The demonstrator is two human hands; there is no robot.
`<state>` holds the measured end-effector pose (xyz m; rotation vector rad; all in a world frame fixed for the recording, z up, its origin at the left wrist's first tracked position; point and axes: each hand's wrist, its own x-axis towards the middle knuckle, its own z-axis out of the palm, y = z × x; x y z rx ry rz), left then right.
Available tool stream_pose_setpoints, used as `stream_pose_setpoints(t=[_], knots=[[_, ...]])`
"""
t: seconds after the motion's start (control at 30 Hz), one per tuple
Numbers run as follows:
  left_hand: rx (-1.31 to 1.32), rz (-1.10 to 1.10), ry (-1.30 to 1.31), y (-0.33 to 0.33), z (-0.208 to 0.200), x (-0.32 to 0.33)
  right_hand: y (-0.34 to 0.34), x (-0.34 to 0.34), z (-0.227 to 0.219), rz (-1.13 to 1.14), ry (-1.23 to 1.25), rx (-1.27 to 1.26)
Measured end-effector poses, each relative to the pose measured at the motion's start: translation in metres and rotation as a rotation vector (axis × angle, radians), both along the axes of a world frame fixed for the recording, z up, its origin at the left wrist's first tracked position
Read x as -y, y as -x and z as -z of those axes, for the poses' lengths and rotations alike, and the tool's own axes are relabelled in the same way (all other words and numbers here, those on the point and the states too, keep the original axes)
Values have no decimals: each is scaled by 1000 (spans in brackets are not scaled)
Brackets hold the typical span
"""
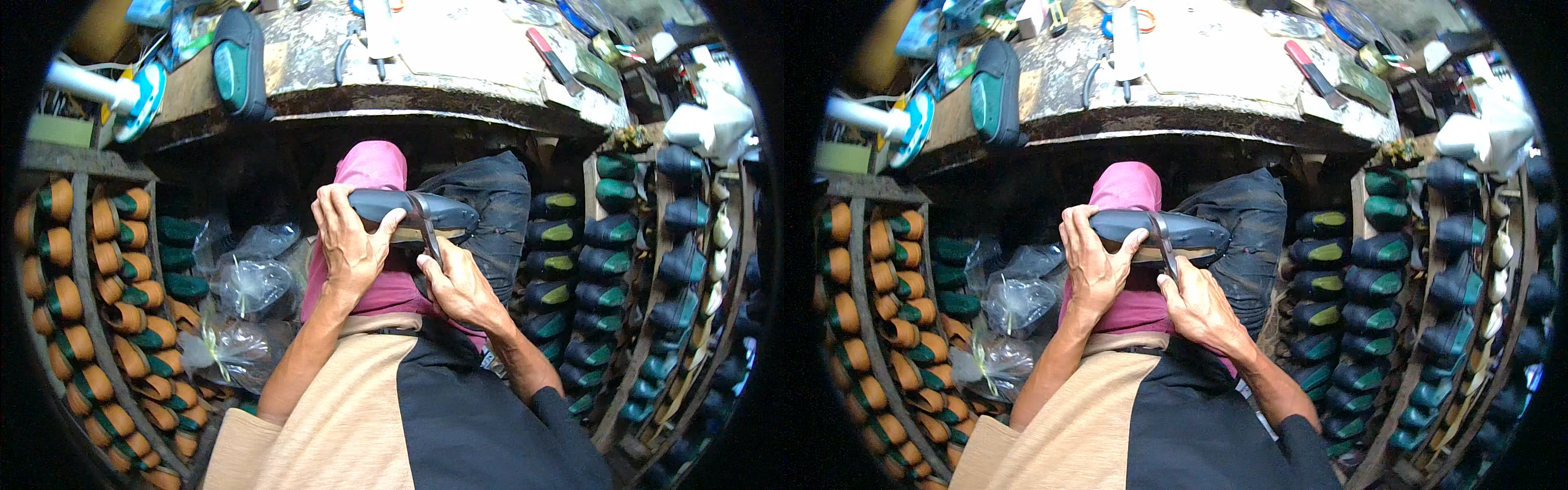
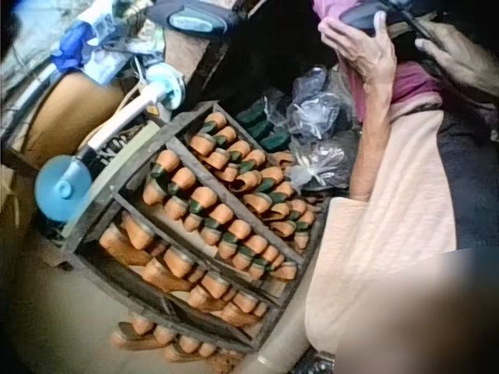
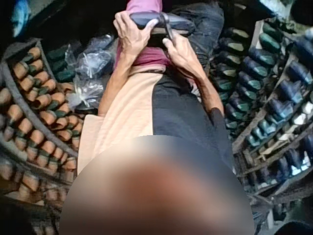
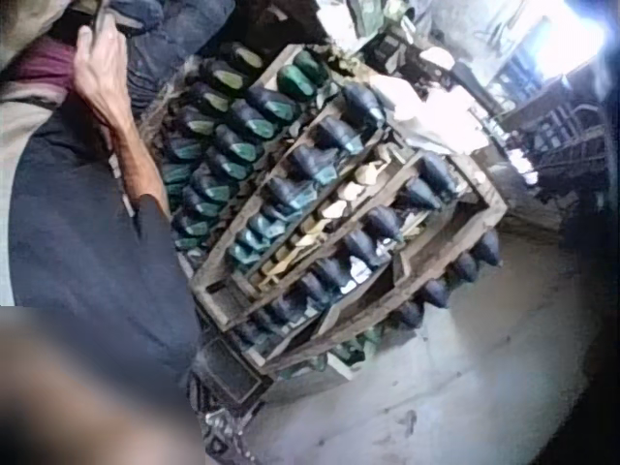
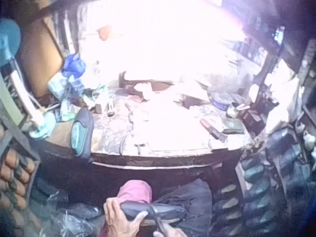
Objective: The person sits on the floor and repairs a black slip-on shoe. They use a hammer to tap the shoe last, then use pliers to pull and secure the sole edge. They insert a small metal pin into the sole and tap it with a red rubber mallet.
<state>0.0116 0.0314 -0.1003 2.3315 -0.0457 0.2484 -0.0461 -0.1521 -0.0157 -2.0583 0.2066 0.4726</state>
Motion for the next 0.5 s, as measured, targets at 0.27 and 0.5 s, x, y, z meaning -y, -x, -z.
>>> stream_pose_setpoints(t=[0.27, 0.5], knots=[[-7, -2, -13, 2, -3, -3, 18, -11, -21, 261, -176, 134], [-29, 18, -33, 0, -4, -2, 19, -15, 17, 194, -21, 134]])
